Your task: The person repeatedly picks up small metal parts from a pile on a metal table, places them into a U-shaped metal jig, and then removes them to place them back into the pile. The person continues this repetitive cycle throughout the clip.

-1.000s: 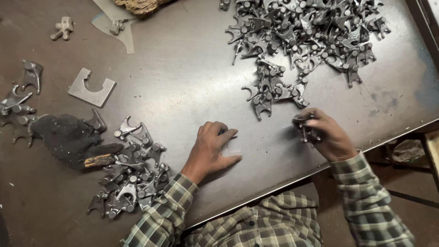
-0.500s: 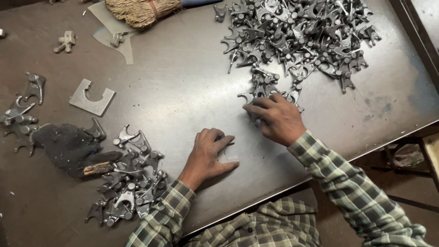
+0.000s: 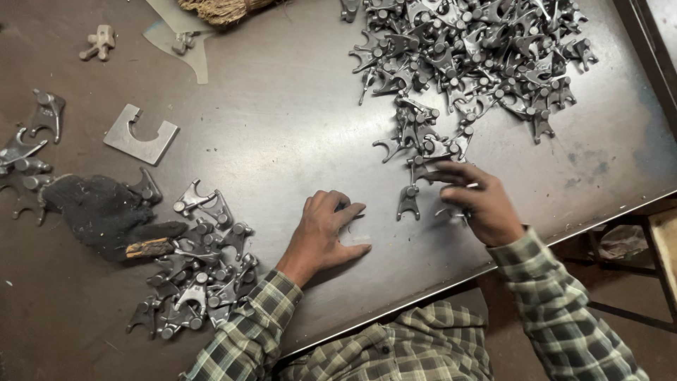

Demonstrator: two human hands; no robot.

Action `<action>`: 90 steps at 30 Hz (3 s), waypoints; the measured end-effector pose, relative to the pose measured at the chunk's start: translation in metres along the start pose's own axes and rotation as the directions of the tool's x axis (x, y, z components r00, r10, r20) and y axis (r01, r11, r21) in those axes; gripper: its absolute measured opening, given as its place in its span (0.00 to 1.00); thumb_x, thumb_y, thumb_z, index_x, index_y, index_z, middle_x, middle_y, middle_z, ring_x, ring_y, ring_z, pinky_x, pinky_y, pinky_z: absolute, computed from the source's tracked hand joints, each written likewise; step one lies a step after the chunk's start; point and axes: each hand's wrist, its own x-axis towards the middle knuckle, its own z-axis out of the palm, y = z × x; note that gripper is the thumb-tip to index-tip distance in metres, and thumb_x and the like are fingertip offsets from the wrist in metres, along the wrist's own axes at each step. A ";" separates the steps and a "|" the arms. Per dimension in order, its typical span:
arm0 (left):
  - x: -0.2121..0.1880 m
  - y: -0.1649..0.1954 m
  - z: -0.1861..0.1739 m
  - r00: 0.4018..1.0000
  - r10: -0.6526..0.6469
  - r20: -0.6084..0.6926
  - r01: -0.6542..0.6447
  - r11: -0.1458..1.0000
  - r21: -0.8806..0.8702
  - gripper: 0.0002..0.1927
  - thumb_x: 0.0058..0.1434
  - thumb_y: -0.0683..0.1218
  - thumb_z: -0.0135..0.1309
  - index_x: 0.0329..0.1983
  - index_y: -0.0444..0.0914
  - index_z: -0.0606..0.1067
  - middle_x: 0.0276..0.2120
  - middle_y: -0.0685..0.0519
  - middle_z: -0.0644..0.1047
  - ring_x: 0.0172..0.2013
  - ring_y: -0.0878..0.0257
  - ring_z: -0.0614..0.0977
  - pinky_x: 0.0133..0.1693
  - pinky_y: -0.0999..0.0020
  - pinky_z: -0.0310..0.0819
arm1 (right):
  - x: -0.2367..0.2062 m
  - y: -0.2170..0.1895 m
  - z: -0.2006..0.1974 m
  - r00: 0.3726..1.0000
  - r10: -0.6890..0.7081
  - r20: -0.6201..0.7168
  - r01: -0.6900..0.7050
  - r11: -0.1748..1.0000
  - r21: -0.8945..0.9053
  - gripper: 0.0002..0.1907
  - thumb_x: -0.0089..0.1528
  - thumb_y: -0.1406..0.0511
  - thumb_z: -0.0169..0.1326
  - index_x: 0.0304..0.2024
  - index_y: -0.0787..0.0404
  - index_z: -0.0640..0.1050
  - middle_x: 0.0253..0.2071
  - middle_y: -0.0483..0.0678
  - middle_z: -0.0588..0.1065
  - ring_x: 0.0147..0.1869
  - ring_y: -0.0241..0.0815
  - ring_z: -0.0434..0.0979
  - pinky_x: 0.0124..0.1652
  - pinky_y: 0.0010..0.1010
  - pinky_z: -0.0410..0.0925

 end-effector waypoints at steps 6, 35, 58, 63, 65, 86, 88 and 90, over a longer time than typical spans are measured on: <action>-0.002 -0.001 0.003 1.000 -0.015 0.011 0.015 1.000 -0.002 0.37 0.41 0.60 0.72 0.53 0.41 0.80 0.46 0.51 0.73 0.49 0.56 0.71 0.53 0.57 0.71 | -0.010 0.029 -0.028 0.919 -0.211 0.333 0.119 0.954 0.275 0.09 0.72 0.73 0.61 0.38 0.68 0.75 0.40 0.56 0.77 0.39 0.41 0.77 0.41 0.31 0.74; -0.003 0.006 0.003 1.000 -0.015 0.002 0.015 1.000 -0.003 0.36 0.40 0.60 0.72 0.53 0.41 0.80 0.47 0.50 0.73 0.49 0.55 0.71 0.53 0.56 0.71 | -0.021 -0.030 0.034 0.827 -0.361 0.431 0.520 0.202 -0.830 0.20 0.51 0.69 0.65 0.47 0.53 0.84 0.46 0.48 0.80 0.45 0.48 0.81 0.43 0.37 0.75; -0.008 0.015 -0.005 1.000 -0.023 0.011 0.023 1.000 -0.007 0.37 0.40 0.60 0.72 0.54 0.42 0.80 0.47 0.51 0.73 0.50 0.54 0.70 0.54 0.56 0.70 | -0.037 -0.014 0.088 0.805 -0.344 0.483 0.585 0.323 -0.744 0.15 0.56 0.63 0.65 0.45 0.61 0.83 0.39 0.52 0.79 0.36 0.49 0.81 0.35 0.36 0.74; -0.005 0.014 -0.006 0.999 0.033 0.001 -0.033 0.999 -0.010 0.37 0.42 0.59 0.72 0.55 0.41 0.80 0.47 0.51 0.74 0.50 0.54 0.71 0.55 0.56 0.68 | -0.034 -0.017 0.088 0.761 -0.367 0.535 0.635 0.254 -0.730 0.14 0.57 0.65 0.63 0.45 0.62 0.83 0.39 0.52 0.79 0.39 0.52 0.81 0.39 0.39 0.74; -0.005 0.014 -0.005 0.999 0.051 -0.015 -0.051 0.999 -0.004 0.36 0.42 0.59 0.72 0.55 0.41 0.80 0.47 0.50 0.74 0.51 0.53 0.71 0.56 0.55 0.68 | -0.035 -0.018 0.087 0.809 -0.316 0.496 0.584 0.330 -0.742 0.15 0.57 0.64 0.64 0.46 0.61 0.83 0.40 0.53 0.79 0.38 0.53 0.81 0.37 0.39 0.74; -0.004 0.017 -0.003 1.000 0.024 0.010 -0.024 1.000 -0.013 0.37 0.41 0.58 0.72 0.55 0.41 0.79 0.50 0.49 0.74 0.52 0.53 0.70 0.55 0.56 0.68 | -0.036 -0.008 0.093 0.876 -0.313 0.367 0.474 0.413 -0.778 0.17 0.54 0.66 0.64 0.47 0.60 0.82 0.42 0.53 0.78 0.38 0.53 0.82 0.37 0.39 0.75; -0.007 0.021 -0.007 0.999 0.038 -0.005 -0.038 0.999 -0.007 0.37 0.42 0.57 0.72 0.55 0.40 0.79 0.50 0.49 0.74 0.52 0.52 0.70 0.55 0.56 0.68 | -0.040 -0.008 0.098 0.879 -0.306 0.366 0.469 0.415 -0.779 0.18 0.54 0.67 0.64 0.47 0.61 0.82 0.43 0.53 0.78 0.39 0.54 0.81 0.38 0.40 0.75; -0.006 0.025 -0.011 0.996 0.084 -0.037 -0.084 0.996 0.013 0.36 0.43 0.56 0.72 0.56 0.39 0.79 0.50 0.48 0.74 0.52 0.52 0.71 0.55 0.55 0.68 | -0.040 -0.009 0.102 0.863 -0.330 0.383 0.495 0.394 -0.774 0.18 0.53 0.69 0.62 0.47 0.62 0.81 0.44 0.53 0.77 0.42 0.55 0.81 0.40 0.41 0.74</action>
